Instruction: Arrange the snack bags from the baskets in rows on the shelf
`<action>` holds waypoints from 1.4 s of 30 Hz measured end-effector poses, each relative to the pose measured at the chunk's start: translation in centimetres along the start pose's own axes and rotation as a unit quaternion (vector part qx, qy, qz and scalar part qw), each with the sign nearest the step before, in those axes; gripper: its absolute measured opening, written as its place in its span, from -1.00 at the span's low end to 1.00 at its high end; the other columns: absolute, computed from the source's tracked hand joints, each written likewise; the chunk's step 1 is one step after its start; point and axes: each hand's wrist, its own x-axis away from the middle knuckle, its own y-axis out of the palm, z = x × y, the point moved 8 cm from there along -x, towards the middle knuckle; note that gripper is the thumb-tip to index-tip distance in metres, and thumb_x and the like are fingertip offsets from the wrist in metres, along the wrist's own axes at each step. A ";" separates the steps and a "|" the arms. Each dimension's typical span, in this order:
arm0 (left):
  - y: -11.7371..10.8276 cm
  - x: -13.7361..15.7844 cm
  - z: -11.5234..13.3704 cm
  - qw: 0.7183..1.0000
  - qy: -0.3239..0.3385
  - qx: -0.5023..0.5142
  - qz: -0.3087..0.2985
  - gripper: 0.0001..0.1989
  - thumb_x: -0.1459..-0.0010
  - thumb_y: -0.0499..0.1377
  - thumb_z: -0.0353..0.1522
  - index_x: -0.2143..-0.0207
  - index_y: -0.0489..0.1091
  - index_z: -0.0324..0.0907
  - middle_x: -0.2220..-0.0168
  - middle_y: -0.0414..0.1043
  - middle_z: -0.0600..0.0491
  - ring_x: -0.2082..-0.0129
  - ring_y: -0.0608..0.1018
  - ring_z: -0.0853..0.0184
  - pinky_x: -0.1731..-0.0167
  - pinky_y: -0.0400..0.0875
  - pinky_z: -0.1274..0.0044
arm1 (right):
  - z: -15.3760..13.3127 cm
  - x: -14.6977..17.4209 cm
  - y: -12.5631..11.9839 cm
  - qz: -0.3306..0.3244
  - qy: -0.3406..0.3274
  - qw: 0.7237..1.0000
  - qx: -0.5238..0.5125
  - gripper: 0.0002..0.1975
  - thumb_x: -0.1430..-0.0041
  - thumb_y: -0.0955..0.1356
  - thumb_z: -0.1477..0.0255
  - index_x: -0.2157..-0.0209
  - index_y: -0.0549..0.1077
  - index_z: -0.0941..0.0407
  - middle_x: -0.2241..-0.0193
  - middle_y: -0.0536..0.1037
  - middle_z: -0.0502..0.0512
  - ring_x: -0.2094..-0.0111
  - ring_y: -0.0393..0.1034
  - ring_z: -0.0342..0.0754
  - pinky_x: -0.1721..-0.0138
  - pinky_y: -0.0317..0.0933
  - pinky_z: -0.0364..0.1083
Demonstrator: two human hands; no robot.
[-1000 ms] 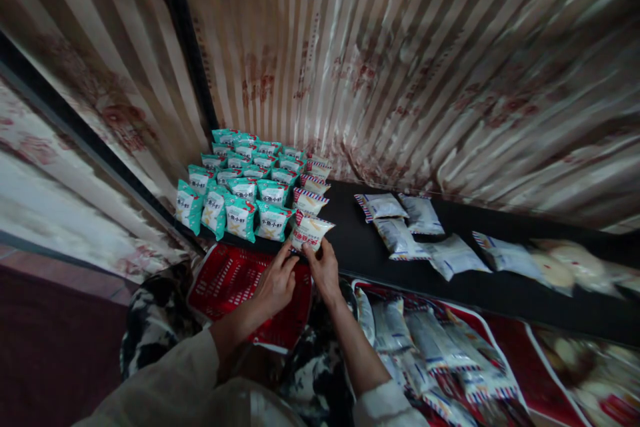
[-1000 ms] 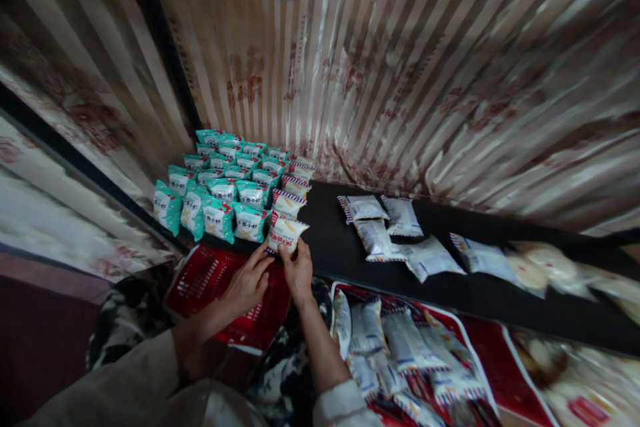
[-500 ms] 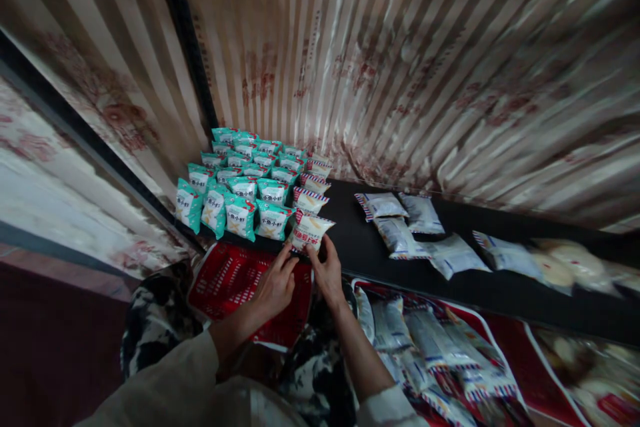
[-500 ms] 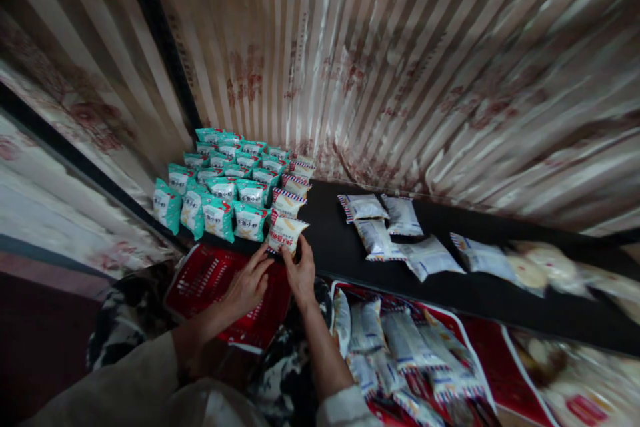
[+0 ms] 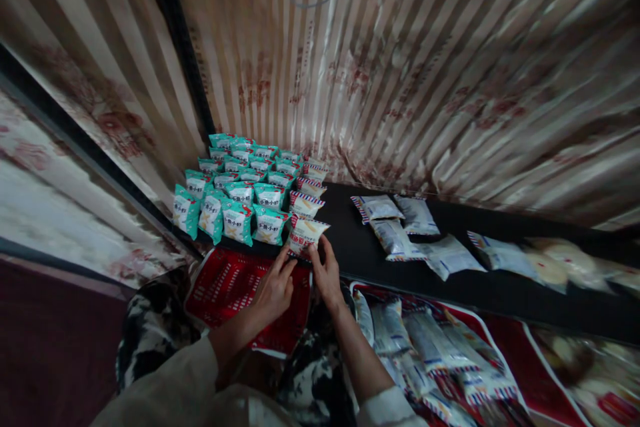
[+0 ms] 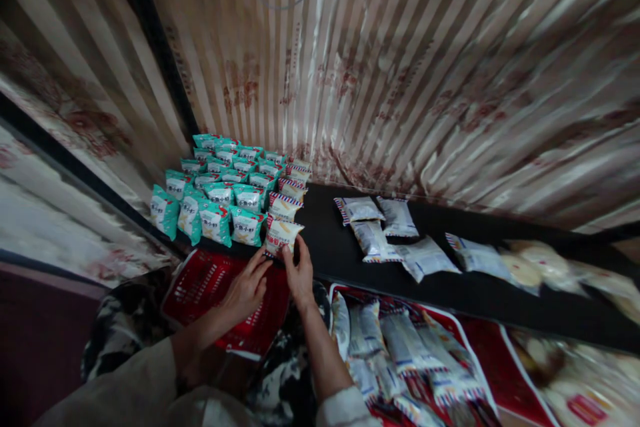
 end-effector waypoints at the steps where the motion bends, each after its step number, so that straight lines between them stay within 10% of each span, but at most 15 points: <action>1: -0.1 0.0 0.1 1.000 0.002 -0.004 0.001 -0.54 -0.15 -0.07 -0.55 -0.11 0.22 -0.23 -0.30 0.01 -0.13 -0.23 0.25 0.23 -0.13 0.33 0.37 | 0.2 -0.2 -0.3 0.010 0.006 1.000 -0.013 -0.41 -0.13 0.27 0.09 -0.10 0.31 0.15 -0.07 0.42 0.24 -0.07 0.32 0.10 -0.10 0.19 0.09; 7: -0.4 0.2 0.8 0.999 0.041 -0.021 -0.006 -0.50 -0.15 -0.08 -0.57 -0.16 0.18 -0.25 -0.32 -0.05 -0.15 -0.27 0.16 0.21 -0.15 0.29 0.35 | 1.3 -3.3 -2.7 0.084 0.007 0.996 -0.024 -0.47 -0.13 0.23 0.08 0.04 0.42 0.18 0.10 0.55 0.25 0.07 0.43 0.08 0.02 0.28 0.06; 16: 1.1 -0.1 0.5 0.999 0.003 -0.022 -0.046 -0.34 -0.08 -0.06 -0.62 -0.25 0.02 -0.19 -0.35 -0.21 -0.14 -0.29 0.12 0.16 -0.10 0.34 0.31 | 0.8 -8.9 -0.9 -0.008 0.018 0.998 -0.064 -0.53 0.17 0.40 0.21 0.20 0.51 0.17 0.27 0.59 0.16 0.25 0.47 0.05 0.10 0.33 0.08; 42: 2.2 -1.2 0.4 0.999 -0.009 -0.019 -0.036 -0.32 -0.10 -0.05 -0.60 -0.29 -0.04 -0.12 -0.37 -0.31 -0.11 -0.28 0.14 0.13 -0.07 0.37 0.34 | -0.6 -11.1 0.8 -0.061 -0.029 0.996 -0.054 -0.65 0.07 0.38 0.21 0.28 0.54 0.14 0.42 0.59 0.07 0.45 0.45 -0.02 0.37 0.37 -0.03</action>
